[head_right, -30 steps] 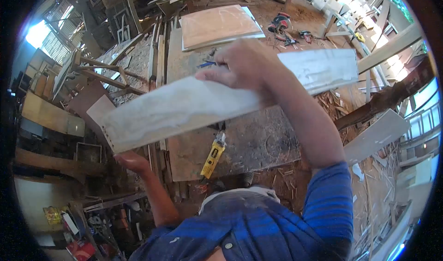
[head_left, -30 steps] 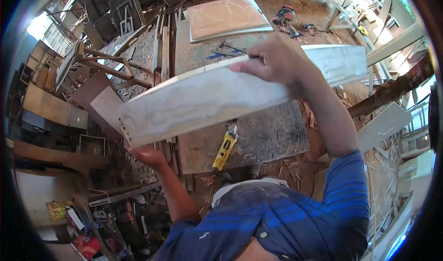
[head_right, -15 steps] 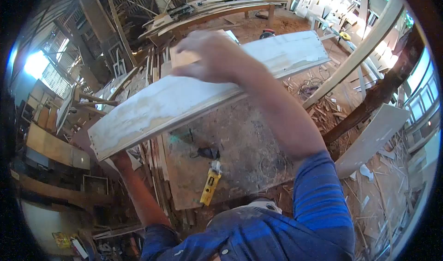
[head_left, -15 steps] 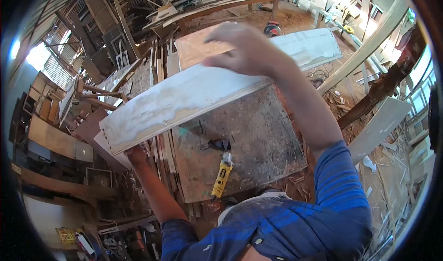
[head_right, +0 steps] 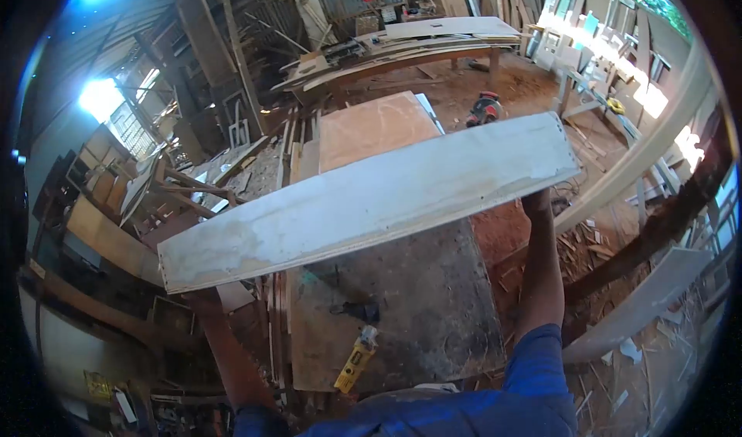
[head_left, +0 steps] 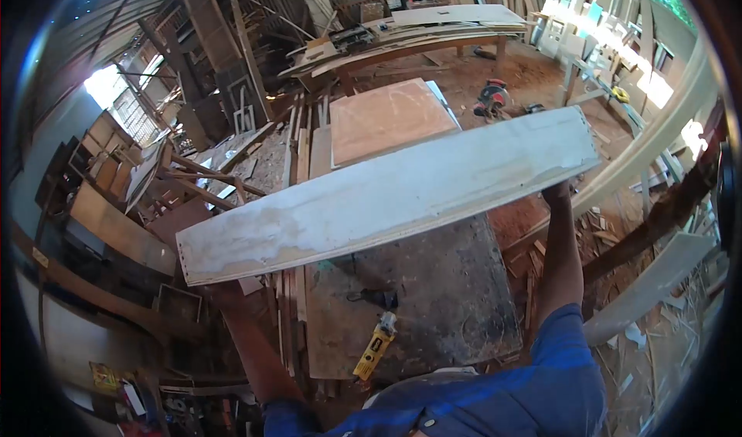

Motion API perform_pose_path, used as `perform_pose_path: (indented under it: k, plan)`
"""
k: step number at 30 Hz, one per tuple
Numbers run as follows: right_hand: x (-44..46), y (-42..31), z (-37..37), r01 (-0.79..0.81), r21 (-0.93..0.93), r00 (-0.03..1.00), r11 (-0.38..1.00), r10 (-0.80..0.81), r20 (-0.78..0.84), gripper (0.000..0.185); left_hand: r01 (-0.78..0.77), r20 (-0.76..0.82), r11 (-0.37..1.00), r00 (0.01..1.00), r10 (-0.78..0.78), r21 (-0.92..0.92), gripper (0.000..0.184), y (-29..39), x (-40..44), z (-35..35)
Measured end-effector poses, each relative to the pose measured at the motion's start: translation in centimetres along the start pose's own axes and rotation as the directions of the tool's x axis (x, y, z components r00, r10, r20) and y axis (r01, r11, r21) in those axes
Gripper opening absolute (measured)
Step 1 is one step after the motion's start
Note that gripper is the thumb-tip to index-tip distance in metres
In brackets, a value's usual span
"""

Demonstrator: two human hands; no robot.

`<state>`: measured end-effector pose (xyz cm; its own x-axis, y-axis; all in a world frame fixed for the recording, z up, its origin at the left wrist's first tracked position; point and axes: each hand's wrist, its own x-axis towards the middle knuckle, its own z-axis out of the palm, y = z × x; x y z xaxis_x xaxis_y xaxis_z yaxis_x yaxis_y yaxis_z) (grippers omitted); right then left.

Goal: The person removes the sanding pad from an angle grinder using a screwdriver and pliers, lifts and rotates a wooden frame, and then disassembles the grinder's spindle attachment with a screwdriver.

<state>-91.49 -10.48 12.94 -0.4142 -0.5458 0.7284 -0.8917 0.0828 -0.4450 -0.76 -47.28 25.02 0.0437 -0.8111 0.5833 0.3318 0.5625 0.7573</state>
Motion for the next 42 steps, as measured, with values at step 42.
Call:
perform_pose_path:
  k: [42]
  plan:
    - [9.4,-40.8,-22.6,-0.464,0.865,0.719,0.192,0.652,0.241,0.063,0.401,0.139,0.912,0.912,-0.387,-0.091,0.078,26.3,12.8,8.1]
